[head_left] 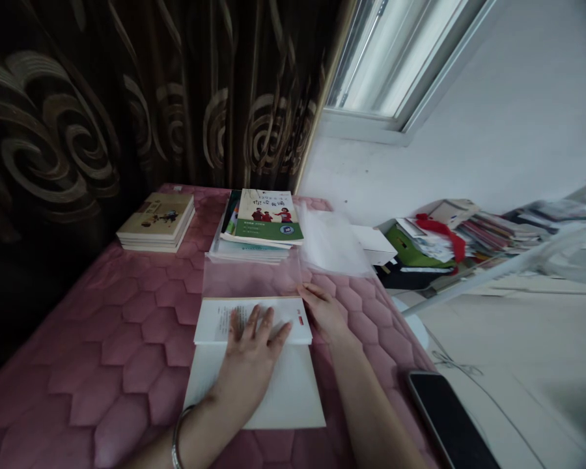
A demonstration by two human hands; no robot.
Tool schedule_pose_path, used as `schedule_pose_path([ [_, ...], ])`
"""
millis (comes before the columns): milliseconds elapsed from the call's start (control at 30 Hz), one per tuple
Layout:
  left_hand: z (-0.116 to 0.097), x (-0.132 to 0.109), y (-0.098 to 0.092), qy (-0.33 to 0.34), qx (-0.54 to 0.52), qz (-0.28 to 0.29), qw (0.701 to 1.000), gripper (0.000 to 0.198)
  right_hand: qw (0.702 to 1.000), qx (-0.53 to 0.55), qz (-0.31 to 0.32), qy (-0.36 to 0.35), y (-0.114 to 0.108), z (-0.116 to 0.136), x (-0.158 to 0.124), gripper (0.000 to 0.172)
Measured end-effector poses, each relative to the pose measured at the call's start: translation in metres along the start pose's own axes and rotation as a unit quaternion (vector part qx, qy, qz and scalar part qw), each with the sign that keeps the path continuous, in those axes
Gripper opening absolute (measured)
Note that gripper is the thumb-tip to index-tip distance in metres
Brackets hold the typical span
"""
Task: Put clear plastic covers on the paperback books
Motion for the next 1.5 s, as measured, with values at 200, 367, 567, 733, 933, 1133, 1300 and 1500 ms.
schedule_pose_path([
  [200,-0.002,-0.002,0.005,-0.017,-0.003,0.012,1.000,0.048,1.000,-0.016,-0.015,-0.013,-0.007,-0.006,0.006,0.034],
  [367,-0.002,-0.003,0.006,-0.030,-0.003,0.026,0.999,0.052,1.000,0.012,-0.011,-0.006,-0.003,-0.005,0.004,0.034],
  [567,0.013,0.001,0.001,-0.074,-0.029,0.028,0.996,0.048,0.996,-0.064,0.065,-0.010,0.008,0.008,-0.006,0.036],
  [733,0.055,0.003,-0.006,-0.194,-0.117,0.042,0.973,0.037,0.995,-0.079,0.054,-0.019,0.008,0.010,-0.005,0.037],
  [933,0.126,-0.008,0.012,-0.379,-0.243,0.064,0.891,0.057,0.997,-0.067,0.044,-0.015,0.008,0.008,-0.003,0.036],
  [1133,0.142,-0.014,0.065,-0.471,-0.513,0.044,0.716,0.060,0.994,-0.090,0.062,-0.015,0.006,0.008,-0.003,0.039],
  [1300,0.137,-0.012,0.066,-0.459,-0.509,0.018,0.728,0.033,0.990,-0.122,0.066,-0.013,0.008,0.016,-0.009,0.036],
  [1500,0.138,-0.013,0.063,-0.455,-0.498,0.003,0.738,0.027,0.968,-0.240,-0.019,-0.065,-0.003,0.033,-0.031,0.027],
])
Point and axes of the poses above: each hand's wrist, its own x-axis towards the middle knuckle, its own y-axis out of the palm, z = x × y, the point moved 6 cm from there along x, towards the middle knuckle, and after that the axes turned 14 degrees about x, right-handed, at the moved point
